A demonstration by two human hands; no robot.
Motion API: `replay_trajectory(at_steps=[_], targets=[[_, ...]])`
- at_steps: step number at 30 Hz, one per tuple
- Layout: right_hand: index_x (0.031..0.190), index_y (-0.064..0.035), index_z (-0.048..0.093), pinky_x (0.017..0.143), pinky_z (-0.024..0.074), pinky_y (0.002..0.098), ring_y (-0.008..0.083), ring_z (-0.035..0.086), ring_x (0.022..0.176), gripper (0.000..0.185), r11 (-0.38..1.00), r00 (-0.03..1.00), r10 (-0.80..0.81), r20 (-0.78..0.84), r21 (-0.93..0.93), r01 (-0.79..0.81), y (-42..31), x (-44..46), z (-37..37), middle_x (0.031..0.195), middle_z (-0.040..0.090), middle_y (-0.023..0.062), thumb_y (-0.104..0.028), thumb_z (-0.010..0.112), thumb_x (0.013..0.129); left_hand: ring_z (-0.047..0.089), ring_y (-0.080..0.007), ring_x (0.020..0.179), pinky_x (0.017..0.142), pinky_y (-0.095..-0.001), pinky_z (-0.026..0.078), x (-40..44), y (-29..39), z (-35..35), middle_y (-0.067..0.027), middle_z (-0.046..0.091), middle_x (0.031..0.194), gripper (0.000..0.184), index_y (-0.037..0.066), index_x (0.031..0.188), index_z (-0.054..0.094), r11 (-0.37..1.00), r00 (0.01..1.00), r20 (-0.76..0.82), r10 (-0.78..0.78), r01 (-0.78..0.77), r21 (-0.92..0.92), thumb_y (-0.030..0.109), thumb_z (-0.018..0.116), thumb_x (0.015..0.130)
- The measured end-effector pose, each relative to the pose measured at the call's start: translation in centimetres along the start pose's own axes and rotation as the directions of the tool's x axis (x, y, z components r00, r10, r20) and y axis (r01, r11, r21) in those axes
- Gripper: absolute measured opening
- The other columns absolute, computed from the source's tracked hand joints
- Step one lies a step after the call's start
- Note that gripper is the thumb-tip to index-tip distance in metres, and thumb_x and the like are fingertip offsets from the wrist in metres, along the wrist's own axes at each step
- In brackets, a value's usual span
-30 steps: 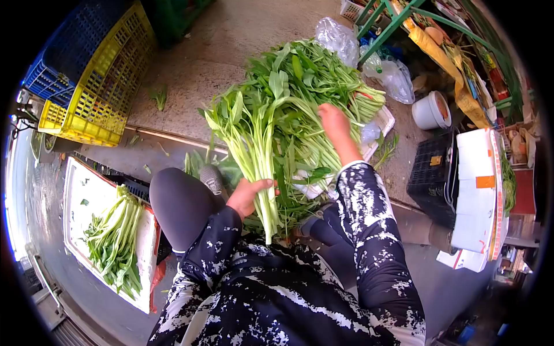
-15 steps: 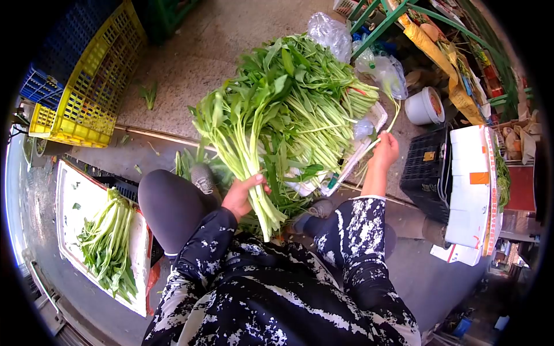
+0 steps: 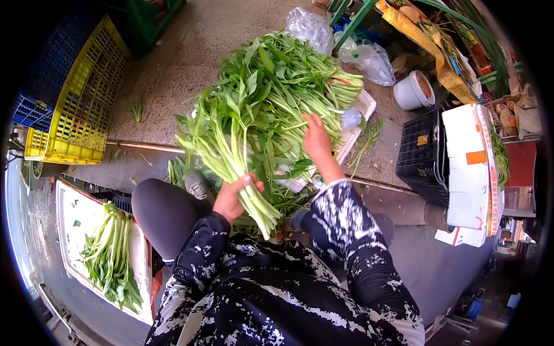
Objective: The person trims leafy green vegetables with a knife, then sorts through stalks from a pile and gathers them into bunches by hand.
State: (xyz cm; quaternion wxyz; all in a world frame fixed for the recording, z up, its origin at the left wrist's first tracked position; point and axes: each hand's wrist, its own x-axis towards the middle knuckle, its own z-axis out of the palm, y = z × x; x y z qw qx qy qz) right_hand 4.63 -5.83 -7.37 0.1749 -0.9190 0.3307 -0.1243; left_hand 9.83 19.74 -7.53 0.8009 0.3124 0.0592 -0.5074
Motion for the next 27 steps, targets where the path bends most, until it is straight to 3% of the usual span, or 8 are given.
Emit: replay_trajectory(at_steps=[5,8,12,17,19,23,25,27], targets=[[0.100,-0.0114,0.061,0.082,0.0448,0.0377,0.0284,0.054,0.097,0.022,0.968,0.995,-0.089,-0.032,-0.237,0.079,5.4,1.8,0.6,0.111,0.055,0.0109,-0.010,0.053,0.080,0.058,-0.0165,0.071,0.075,-0.0399,0.049,-2.2,4.5,1.2,-0.0012,0.057,0.077,0.025,0.006,0.093,0.052,0.955,0.932,0.213,0.292,-0.297,-0.010,0.018,0.065,0.076],[0.095,-0.0120,0.063,0.075,0.0468,0.0347,0.0252,0.058,0.085,0.017,0.979,0.988,0.032,0.151,-0.205,-0.001,3.1,-0.1,-2.0,0.095,0.061,0.0091,-0.019,0.059,0.080,0.057,-0.0158,0.072,0.074,-0.0383,0.050,-2.2,5.6,0.5,0.0001,0.056,0.079,0.028,0.008,0.098,0.048,0.940,0.936,0.098,0.339,-0.333,-0.075,0.016,0.064,0.076],[0.101,-0.0074,0.062,0.073,0.0475,0.0267,0.0153,0.060,0.079,0.022,0.742,0.888,0.187,0.419,0.532,-0.408,-0.4,-5.6,-1.9,0.090,0.065,0.0073,-0.019,0.059,0.084,0.058,-0.0177,0.077,0.076,-0.0383,0.051,-1.4,4.5,0.4,-0.0036,0.057,0.084,0.028,0.007,0.098,0.047,0.984,0.983,-0.059,0.174,-0.173,0.034,0.007,0.063,0.075],[0.095,-0.0054,0.065,0.058,0.0454,0.0222,0.0095,0.057,0.065,0.017,0.563,0.893,-0.009,0.451,0.740,-0.367,-6.0,-11.7,-0.7,0.079,0.066,0.0024,-0.017,0.062,0.082,0.058,-0.0232,0.093,0.078,-0.0368,0.050,-0.7,-0.2,0.6,-0.0100,0.059,0.105,0.029,0.004,0.100,0.048,0.994,0.993,-0.115,-0.029,0.040,0.102,0.003,0.063,0.075],[0.091,-0.0075,0.067,0.051,0.0435,0.0225,0.0088,0.054,0.056,0.018,0.678,0.943,-0.124,0.308,0.720,-0.146,-7.0,-12.6,0.5,0.075,0.065,0.0030,-0.022,0.064,0.081,0.058,-0.0222,0.092,0.079,-0.0359,0.050,-0.3,-1.1,0.2,-0.0104,0.060,0.102,0.029,0.004,0.102,0.048,0.997,0.993,-0.112,-0.035,0.043,0.069,0.002,0.062,0.076],[0.081,-0.0067,0.068,0.050,0.0431,0.0227,0.0108,0.052,0.051,0.023,0.755,0.895,-0.104,0.434,0.620,-0.213,-6.7,-11.0,0.4,0.065,0.063,0.0039,-0.030,0.065,0.079,0.059,-0.0224,0.090,0.078,-0.0368,0.051,-0.2,-0.8,-0.7,-0.0082,0.060,0.094,0.028,0.004,0.101,0.047,0.999,0.983,-0.183,0.024,-0.018,0.034,0.002,0.062,0.077],[0.082,-0.0062,0.066,0.047,0.0434,0.0248,0.0129,0.053,0.050,0.032,0.816,0.840,0.228,0.492,0.374,-0.441,-5.1,-7.9,0.8,0.059,0.058,0.0025,-0.038,0.062,0.080,0.060,-0.0250,0.093,0.077,-0.0432,0.050,-0.9,0.9,0.6,-0.0047,0.059,0.088,0.026,0.006,0.098,0.048,0.996,0.985,-0.148,0.084,-0.082,0.016,0.005,0.063,0.077],[0.088,-0.0042,0.061,0.055,0.0465,0.0296,0.0168,0.058,0.065,0.034,0.885,0.893,0.320,0.317,0.237,-0.402,-3.3,-3.9,0.7,0.072,0.059,0.0051,-0.037,0.057,0.083,0.060,-0.0252,0.091,0.077,-0.0445,0.050,-0.9,1.8,0.2,-0.0036,0.058,0.087,0.025,0.007,0.098,0.048,0.989,0.977,-0.156,0.146,-0.146,0.011,0.007,0.063,0.078]])
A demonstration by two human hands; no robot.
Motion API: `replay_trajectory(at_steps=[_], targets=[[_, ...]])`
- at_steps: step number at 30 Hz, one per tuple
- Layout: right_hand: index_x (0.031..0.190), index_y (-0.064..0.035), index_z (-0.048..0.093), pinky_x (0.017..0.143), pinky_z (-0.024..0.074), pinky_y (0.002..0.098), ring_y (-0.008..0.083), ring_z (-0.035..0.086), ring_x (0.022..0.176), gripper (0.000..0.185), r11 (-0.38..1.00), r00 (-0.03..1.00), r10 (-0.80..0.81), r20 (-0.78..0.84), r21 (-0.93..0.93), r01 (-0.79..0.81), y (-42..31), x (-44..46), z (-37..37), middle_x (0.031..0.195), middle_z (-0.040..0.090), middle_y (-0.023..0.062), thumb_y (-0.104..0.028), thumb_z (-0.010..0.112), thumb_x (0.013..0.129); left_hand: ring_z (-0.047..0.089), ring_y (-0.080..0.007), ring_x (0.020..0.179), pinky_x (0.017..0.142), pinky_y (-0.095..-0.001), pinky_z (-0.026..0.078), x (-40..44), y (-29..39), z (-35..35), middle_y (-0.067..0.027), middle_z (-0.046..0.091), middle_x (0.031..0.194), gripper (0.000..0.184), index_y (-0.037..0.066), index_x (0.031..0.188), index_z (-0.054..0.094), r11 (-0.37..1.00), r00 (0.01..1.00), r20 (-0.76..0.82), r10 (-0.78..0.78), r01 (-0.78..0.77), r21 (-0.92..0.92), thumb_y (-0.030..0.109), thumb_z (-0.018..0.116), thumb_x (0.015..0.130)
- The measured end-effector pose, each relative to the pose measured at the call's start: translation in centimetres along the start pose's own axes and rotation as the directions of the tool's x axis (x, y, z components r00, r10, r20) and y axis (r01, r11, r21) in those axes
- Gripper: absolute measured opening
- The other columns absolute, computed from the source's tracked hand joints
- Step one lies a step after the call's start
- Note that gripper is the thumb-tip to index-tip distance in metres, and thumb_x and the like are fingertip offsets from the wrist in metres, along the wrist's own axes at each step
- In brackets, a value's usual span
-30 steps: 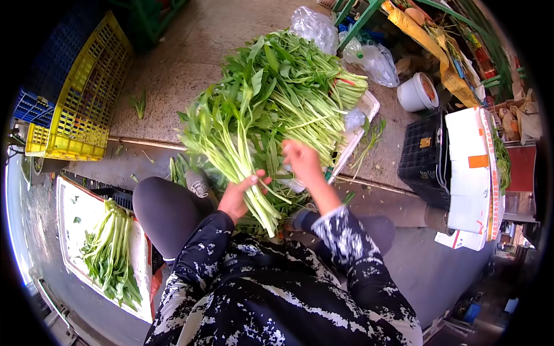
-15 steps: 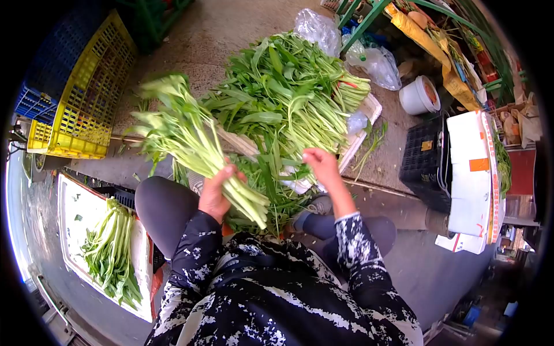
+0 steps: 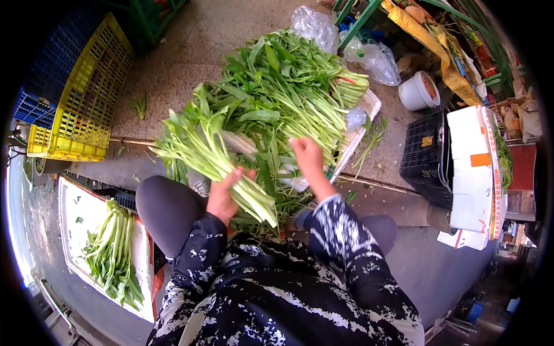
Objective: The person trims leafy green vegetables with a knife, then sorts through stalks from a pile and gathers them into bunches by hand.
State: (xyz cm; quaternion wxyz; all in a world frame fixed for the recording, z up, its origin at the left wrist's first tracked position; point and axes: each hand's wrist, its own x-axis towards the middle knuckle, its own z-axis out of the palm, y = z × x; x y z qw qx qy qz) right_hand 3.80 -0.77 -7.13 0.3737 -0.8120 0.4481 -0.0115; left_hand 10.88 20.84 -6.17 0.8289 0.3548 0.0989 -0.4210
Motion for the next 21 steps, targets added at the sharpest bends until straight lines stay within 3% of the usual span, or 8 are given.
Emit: replay_trajectory(at_steps=[2,6,10,12,13,14,16,21], targets=[[0.092,-0.0035,0.058,0.069,0.0468,0.0355,0.0198,0.056,0.085,0.028,0.973,0.902,-0.186,-0.389,-0.200,0.114,2.2,5.1,0.8,0.091,0.058,0.0086,-0.030,0.058,0.082,0.060,-0.0227,0.083,0.077,-0.0452,0.050,-0.2,0.5,0.0,-0.0024,0.057,0.084,0.025,0.008,0.098,0.048,1.000,1.000,0.001,0.011,-0.011,-0.013,0.010,0.063,0.078],[0.092,-0.0051,0.056,0.081,0.0434,0.0396,0.0262,0.050,0.100,0.025,0.925,0.919,-0.258,-0.297,-0.349,0.147,3.3,8.5,-0.1,0.104,0.053,0.0111,-0.024,0.063,0.077,0.055,-0.0175,0.068,0.076,-0.0447,0.049,0.1,0.8,-0.3,-0.0012,0.052,0.076,0.025,0.009,0.096,0.049,0.993,0.994,0.060,0.090,-0.085,-0.082,0.016,0.064,0.079],[0.089,-0.0076,0.057,0.072,0.0468,0.0368,0.0258,0.056,0.083,0.026,0.897,0.946,-0.268,-0.182,-0.406,0.176,1.8,7.9,-1.9,0.087,0.058,0.0087,-0.020,0.067,0.069,0.055,-0.0161,0.067,0.072,-0.0424,0.049,0.5,0.7,-1.0,-0.0013,0.052,0.076,0.022,0.010,0.094,0.050,0.995,0.998,0.020,0.064,-0.062,-0.080,0.018,0.065,0.078],[0.086,-0.0101,0.057,0.065,0.0473,0.0379,0.0250,0.058,0.074,0.023,0.984,0.982,-0.154,-0.106,-0.112,0.142,1.7,6.8,-3.0,0.081,0.060,0.0077,-0.018,0.068,0.067,0.055,-0.0151,0.066,0.072,-0.0418,0.049,0.4,0.5,-0.8,-0.0002,0.052,0.075,0.021,0.010,0.092,0.051,0.994,0.999,-0.041,0.015,-0.019,-0.104,0.017,0.065,0.078],[0.086,-0.0080,0.055,0.055,0.0466,0.0325,0.0191,0.056,0.058,0.023,0.944,0.934,-0.312,-0.174,0.056,0.326,2.3,6.3,-2.8,0.075,0.061,0.0083,-0.013,0.069,0.068,0.055,-0.0151,0.066,0.072,-0.0418,0.049,0.5,0.3,-0.8,-0.0002,0.052,0.075,0.021,0.010,0.092,0.051,0.994,0.999,-0.040,0.008,-0.012,-0.105,0.017,0.065,0.078],[0.086,-0.0080,0.055,0.055,0.0466,0.0325,0.0191,0.056,0.058,0.023,0.946,0.936,-0.305,-0.177,0.052,0.319,2.9,5.3,-3.2,0.075,0.061,0.0083,-0.013,0.069,0.068,0.056,-0.0149,0.066,0.072,-0.0416,0.049,0.6,0.2,-0.9,0.0002,0.054,0.077,0.021,0.010,0.092,0.052,0.993,0.999,-0.044,-0.012,0.007,-0.119,0.017,0.065,0.078],[0.087,-0.0062,0.053,0.047,0.0403,0.0193,0.0092,0.052,0.058,0.022,0.716,0.993,-0.102,0.054,0.697,0.035,-0.6,0.0,-5.1,0.071,0.060,0.0041,-0.008,0.069,0.072,0.057,-0.0147,0.066,0.071,-0.0413,0.050,0.7,-0.2,-0.6,0.0007,0.055,0.079,0.021,0.010,0.092,0.052,0.991,0.998,-0.042,-0.039,0.033,-0.131,0.017,0.065,0.077],[0.086,-0.0088,0.052,0.042,0.0302,0.0142,0.0041,0.046,0.053,0.018,0.550,0.988,-0.121,0.100,0.835,-0.017,1.1,-4.4,-1.7,0.071,0.059,0.0003,-0.007,0.067,0.076,0.059,-0.0176,0.072,0.070,-0.0400,0.052,0.5,-1.0,0.0,-0.0046,0.059,0.092,0.025,0.007,0.096,0.049,0.997,0.997,-0.023,-0.073,0.073,0.003,0.012,0.065,0.077]])
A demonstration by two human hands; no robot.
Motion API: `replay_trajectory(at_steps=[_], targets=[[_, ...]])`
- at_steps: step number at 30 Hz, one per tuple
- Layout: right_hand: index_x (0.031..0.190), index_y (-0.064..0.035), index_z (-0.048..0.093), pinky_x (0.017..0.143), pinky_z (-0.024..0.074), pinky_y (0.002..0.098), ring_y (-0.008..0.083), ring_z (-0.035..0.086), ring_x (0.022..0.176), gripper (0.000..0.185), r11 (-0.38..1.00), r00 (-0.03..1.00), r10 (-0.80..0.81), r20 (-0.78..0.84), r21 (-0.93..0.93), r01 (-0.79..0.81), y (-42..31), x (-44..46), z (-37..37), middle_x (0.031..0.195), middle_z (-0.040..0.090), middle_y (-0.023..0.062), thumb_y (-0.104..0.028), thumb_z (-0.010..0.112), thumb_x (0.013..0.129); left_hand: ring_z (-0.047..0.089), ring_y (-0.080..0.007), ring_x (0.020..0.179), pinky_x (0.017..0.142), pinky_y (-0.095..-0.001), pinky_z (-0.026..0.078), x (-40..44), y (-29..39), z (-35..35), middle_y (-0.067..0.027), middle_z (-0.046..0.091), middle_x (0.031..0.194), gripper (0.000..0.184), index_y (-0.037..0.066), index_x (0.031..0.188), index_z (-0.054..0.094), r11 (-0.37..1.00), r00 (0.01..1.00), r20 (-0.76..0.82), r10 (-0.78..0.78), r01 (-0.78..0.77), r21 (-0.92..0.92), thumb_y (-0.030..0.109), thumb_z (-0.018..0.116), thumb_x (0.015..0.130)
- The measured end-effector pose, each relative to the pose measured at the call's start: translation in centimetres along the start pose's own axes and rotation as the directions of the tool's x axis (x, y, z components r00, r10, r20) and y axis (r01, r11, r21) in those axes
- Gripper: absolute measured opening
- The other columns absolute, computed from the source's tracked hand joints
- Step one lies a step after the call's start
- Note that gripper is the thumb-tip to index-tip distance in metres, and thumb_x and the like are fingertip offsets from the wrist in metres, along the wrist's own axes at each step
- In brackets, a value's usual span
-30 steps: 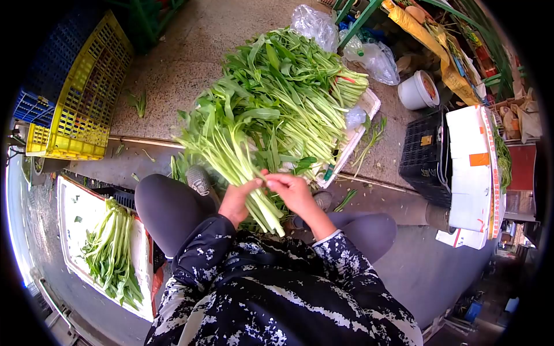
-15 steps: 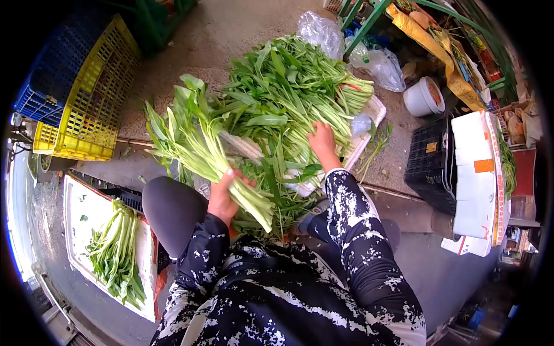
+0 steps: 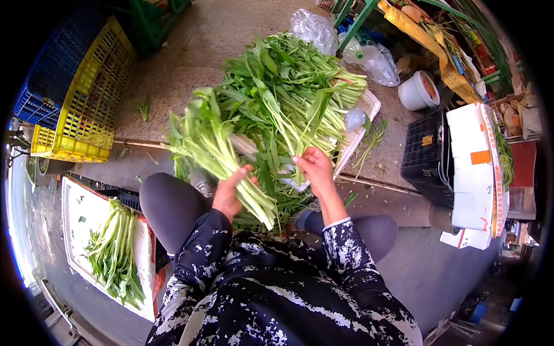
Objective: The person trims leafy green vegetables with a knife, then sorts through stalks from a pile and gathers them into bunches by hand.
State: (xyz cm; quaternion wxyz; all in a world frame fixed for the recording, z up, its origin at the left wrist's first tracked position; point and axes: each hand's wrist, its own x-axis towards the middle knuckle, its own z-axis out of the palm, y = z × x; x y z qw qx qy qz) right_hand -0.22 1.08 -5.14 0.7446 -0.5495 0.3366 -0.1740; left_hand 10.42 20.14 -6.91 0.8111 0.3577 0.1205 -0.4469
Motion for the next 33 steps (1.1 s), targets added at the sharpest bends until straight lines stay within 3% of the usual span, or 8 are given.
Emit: replay_trajectory(at_steps=[11,16,17,18,19,22,25,33], targets=[[0.102,-0.0075,0.056,0.052,0.0373,0.0180,0.0062,0.055,0.069,0.021,0.968,0.983,0.179,-0.048,-0.168,-0.185,4.3,1.0,-0.8,0.081,0.061,0.0002,-0.010,0.060,0.081,0.060,-0.0226,0.077,0.065,-0.0353,0.051,1.5,-3.6,-1.7,-0.0103,0.058,0.092,0.030,0.000,0.103,0.048,0.979,0.981,-0.135,-0.139,0.157,0.133,0.004,0.064,0.077],[0.102,-0.0050,0.057,0.056,0.0427,0.0222,0.0109,0.057,0.073,0.026,0.998,0.923,-0.036,-0.383,-0.060,0.014,6.1,4.3,-4.1,0.091,0.061,0.0024,-0.018,0.062,0.081,0.060,-0.0237,0.075,0.064,-0.0370,0.052,1.4,-3.6,-1.4,-0.0105,0.057,0.090,0.028,0.000,0.101,0.048,0.979,0.975,-0.173,-0.137,0.160,0.129,0.004,0.062,0.077],[0.101,-0.0051,0.057,0.058,0.0441,0.0253,0.0130,0.057,0.073,0.028,0.915,0.821,-0.290,-0.491,-0.393,0.088,6.6,4.5,-4.5,0.092,0.061,0.0028,-0.021,0.065,0.079,0.060,-0.0241,0.075,0.064,-0.0373,0.052,1.7,-3.8,-1.7,-0.0109,0.057,0.089,0.028,-0.001,0.101,0.047,0.982,0.978,-0.166,-0.122,0.143,0.120,0.004,0.062,0.078],[0.099,-0.0052,0.057,0.060,0.0456,0.0285,0.0150,0.058,0.074,0.031,0.721,0.680,-0.547,-0.488,-0.688,0.087,6.9,4.4,-4.6,0.093,0.060,0.0033,-0.023,0.067,0.076,0.060,-0.0244,0.074,0.063,-0.0377,0.052,1.9,-3.9,-1.9,-0.0112,0.057,0.089,0.027,-0.001,0.101,0.047,0.986,0.981,-0.162,-0.107,0.126,0.108,0.004,0.061,0.078],[0.099,-0.0052,0.057,0.060,0.0456,0.0285,0.0150,0.058,0.074,0.031,0.718,0.684,-0.548,-0.482,-0.691,0.088,5.7,3.4,-3.6,0.093,0.060,0.0033,-0.023,0.067,0.076,0.060,-0.0244,0.074,0.063,-0.0377,0.052,1.8,-3.8,-1.8,-0.0112,0.057,0.089,0.027,-0.001,0.101,0.047,0.987,0.981,-0.165,-0.106,0.124,0.101,0.004,0.061,0.078],[0.085,-0.0097,0.058,0.061,0.0462,0.0330,0.0200,0.058,0.070,0.022,0.367,0.841,-0.539,-0.055,-0.914,0.175,4.7,1.0,-1.0,0.081,0.059,0.0041,-0.024,0.068,0.072,0.060,-0.0206,0.076,0.065,-0.0364,0.051,1.7,-4.0,-1.8,-0.0067,0.058,0.084,0.019,0.000,0.095,0.053,0.979,0.982,-0.165,-0.088,0.116,0.167,0.009,0.060,0.080],[0.082,-0.0102,0.059,0.060,0.0461,0.0343,0.0222,0.058,0.067,0.019,0.379,0.929,-0.351,-0.119,-0.925,0.025,6.3,1.6,-0.4,0.077,0.059,0.0046,-0.024,0.068,0.071,0.060,-0.0208,0.075,0.065,-0.0369,0.051,1.7,-4.0,-1.6,-0.0071,0.058,0.085,0.021,0.000,0.096,0.052,0.976,0.986,-0.151,-0.068,0.097,0.193,0.009,0.061,0.079],[0.076,-0.0084,0.064,0.055,0.0477,0.0309,0.0213,0.061,0.061,0.006,0.404,0.895,-0.439,0.079,-0.872,0.276,3.9,-3.0,1.9,0.074,0.063,0.0069,-0.013,0.063,0.074,0.060,-0.0221,0.073,0.061,-0.0313,0.052,1.5,-3.8,-0.5,-0.0097,0.059,0.086,0.025,-0.002,0.096,0.053,0.971,0.988,-0.136,-0.076,0.105,0.217,0.004,0.065,0.075]])
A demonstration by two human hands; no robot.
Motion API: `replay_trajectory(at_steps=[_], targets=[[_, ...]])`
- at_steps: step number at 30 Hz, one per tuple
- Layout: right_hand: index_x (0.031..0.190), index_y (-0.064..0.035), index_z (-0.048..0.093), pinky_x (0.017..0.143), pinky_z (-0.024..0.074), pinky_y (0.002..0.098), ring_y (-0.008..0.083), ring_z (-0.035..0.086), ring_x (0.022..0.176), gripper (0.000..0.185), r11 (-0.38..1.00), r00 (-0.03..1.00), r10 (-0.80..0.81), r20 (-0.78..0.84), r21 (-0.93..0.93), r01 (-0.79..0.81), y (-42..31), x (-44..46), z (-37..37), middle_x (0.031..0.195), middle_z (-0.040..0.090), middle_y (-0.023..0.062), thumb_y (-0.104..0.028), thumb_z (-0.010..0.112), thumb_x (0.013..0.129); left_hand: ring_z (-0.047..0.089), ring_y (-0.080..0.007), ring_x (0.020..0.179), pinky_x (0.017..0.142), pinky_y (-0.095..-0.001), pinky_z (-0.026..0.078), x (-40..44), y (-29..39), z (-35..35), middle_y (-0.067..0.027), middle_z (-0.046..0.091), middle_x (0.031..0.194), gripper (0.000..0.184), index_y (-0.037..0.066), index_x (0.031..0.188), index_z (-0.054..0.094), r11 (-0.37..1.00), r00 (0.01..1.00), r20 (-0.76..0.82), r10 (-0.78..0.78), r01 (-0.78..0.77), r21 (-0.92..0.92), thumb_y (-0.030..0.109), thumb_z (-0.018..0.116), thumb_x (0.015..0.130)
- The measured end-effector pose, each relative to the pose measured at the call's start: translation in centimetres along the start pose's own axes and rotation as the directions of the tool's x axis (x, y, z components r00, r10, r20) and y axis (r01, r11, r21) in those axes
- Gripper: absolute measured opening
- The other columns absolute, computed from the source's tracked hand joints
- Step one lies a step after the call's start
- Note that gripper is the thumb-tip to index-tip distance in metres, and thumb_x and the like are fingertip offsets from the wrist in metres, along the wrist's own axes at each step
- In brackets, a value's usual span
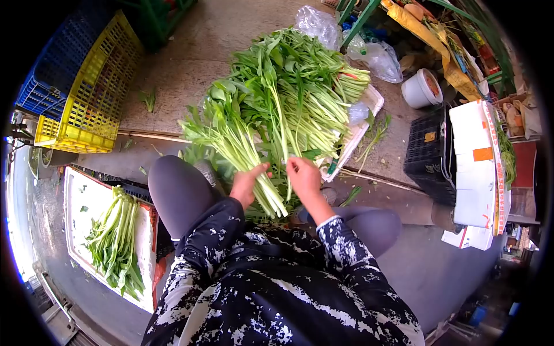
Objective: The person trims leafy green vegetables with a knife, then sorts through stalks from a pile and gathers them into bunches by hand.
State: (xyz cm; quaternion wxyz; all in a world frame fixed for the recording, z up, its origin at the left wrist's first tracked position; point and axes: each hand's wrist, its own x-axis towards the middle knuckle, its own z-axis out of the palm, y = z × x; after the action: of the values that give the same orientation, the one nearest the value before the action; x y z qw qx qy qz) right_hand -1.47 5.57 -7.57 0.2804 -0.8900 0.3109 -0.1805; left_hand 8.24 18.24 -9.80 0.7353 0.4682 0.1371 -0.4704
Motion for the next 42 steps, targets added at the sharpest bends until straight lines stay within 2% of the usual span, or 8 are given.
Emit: replay_trajectory(at_steps=[13,15,16,19,25,30,38,42], targets=[[0.074,-0.0047,0.057,0.054,0.0460,0.0332,0.0247,0.060,0.061,0.009,0.959,0.995,0.013,0.094,0.280,-0.039,-2.1,-7.3,-0.3,0.071,0.060,0.0096,-0.007,0.064,0.069,0.060,-0.0200,0.077,0.068,-0.0318,0.051,1.5,-1.2,-1.9,-0.0100,0.061,0.093,0.033,0.000,0.105,0.054,0.998,0.997,0.052,-0.058,0.058,0.019,0.002,0.065,0.074],[0.074,-0.0044,0.057,0.057,0.0470,0.0352,0.0263,0.060,0.065,0.013,0.971,0.980,0.091,0.178,0.202,-0.127,-0.9,-9.1,-1.4,0.073,0.061,0.0098,-0.008,0.065,0.063,0.060,-0.0210,0.071,0.063,-0.0326,0.051,2.3,-0.2,-2.8,-0.0080,0.059,0.085,0.030,0.000,0.102,0.051,0.926,0.993,-0.049,0.108,-0.083,0.367,0.003,0.063,0.075],[0.074,-0.0044,0.057,0.057,0.0470,0.0352,0.0263,0.060,0.065,0.013,0.972,0.979,0.088,0.182,0.199,-0.124,0.6,-9.4,-1.7,0.073,0.061,0.0098,-0.008,0.065,0.063,0.057,-0.0276,0.090,0.085,-0.0417,0.045,0.6,1.8,-1.2,-0.0155,0.056,0.101,0.036,-0.003,0.107,0.050,0.965,0.994,-0.065,0.093,-0.074,0.251,0.011,0.064,0.077],[0.092,-0.0063,0.063,0.071,0.0488,0.0356,0.0283,0.062,0.077,0.036,0.942,0.612,0.302,0.731,-0.131,-0.308,4.1,-8.7,-4.0,0.087,0.064,0.0136,-0.025,0.073,0.063,0.058,-0.0213,0.074,0.071,-0.0354,0.052,0.5,2.4,-1.2,-0.0082,0.055,0.086,0.023,0.002,0.091,0.050,0.993,0.991,0.072,0.112,-0.108,-0.056,0.009,0.064,0.075],[0.093,-0.0049,0.061,0.072,0.0471,0.0402,0.0299,0.059,0.083,0.025,0.965,0.982,0.184,0.047,-0.200,-0.171,3.2,0.8,-1.5,0.094,0.058,0.0141,-0.025,0.063,0.078,0.057,-0.0192,0.076,0.078,-0.0413,0.048,-0.9,2.9,-1.4,-0.0004,0.058,0.085,0.034,0.011,0.106,0.049,0.949,0.947,0.295,0.126,-0.028,-0.315,0.014,0.063,0.075],[0.083,-0.0051,0.062,0.066,0.0473,0.0390,0.0273,0.059,0.075,0.019,0.924,0.953,0.238,0.187,-0.345,-0.163,3.6,3.0,1.2,0.087,0.059,0.0117,-0.024,0.062,0.079,0.059,-0.0202,0.078,0.070,-0.0356,0.050,0.5,1.8,-2.5,-0.0069,0.059,0.087,0.025,0.002,0.101,0.052,0.997,0.997,0.083,-0.003,0.010,-0.078,0.008,0.059,0.078],[0.082,-0.0060,0.062,0.057,0.0464,0.0374,0.0264,0.058,0.060,0.013,0.994,0.993,-0.098,0.071,0.048,0.095,-2.6,-5.2,0.2,0.073,0.059,0.0094,-0.018,0.062,0.077,0.060,-0.0245,0.089,0.078,-0.0387,0.051,0.7,0.2,-1.6,-0.0123,0.060,0.102,0.038,0.000,0.113,0.046,0.993,0.963,0.255,-0.084,0.060,0.101,0.002,0.058,0.077],[0.086,-0.0058,0.063,0.055,0.0453,0.0348,0.0251,0.058,0.060,0.010,0.917,0.992,0.076,0.103,0.383,-0.110,-2.6,-6.0,0.5,0.070,0.058,0.0096,-0.011,0.061,0.078,0.060,-0.0245,0.084,0.075,-0.0381,0.051,1.5,-0.8,-2.4,-0.0109,0.061,0.095,0.038,-0.001,0.113,0.046,0.993,0.986,0.159,-0.056,0.039,0.109,0.001,0.058,0.077]])
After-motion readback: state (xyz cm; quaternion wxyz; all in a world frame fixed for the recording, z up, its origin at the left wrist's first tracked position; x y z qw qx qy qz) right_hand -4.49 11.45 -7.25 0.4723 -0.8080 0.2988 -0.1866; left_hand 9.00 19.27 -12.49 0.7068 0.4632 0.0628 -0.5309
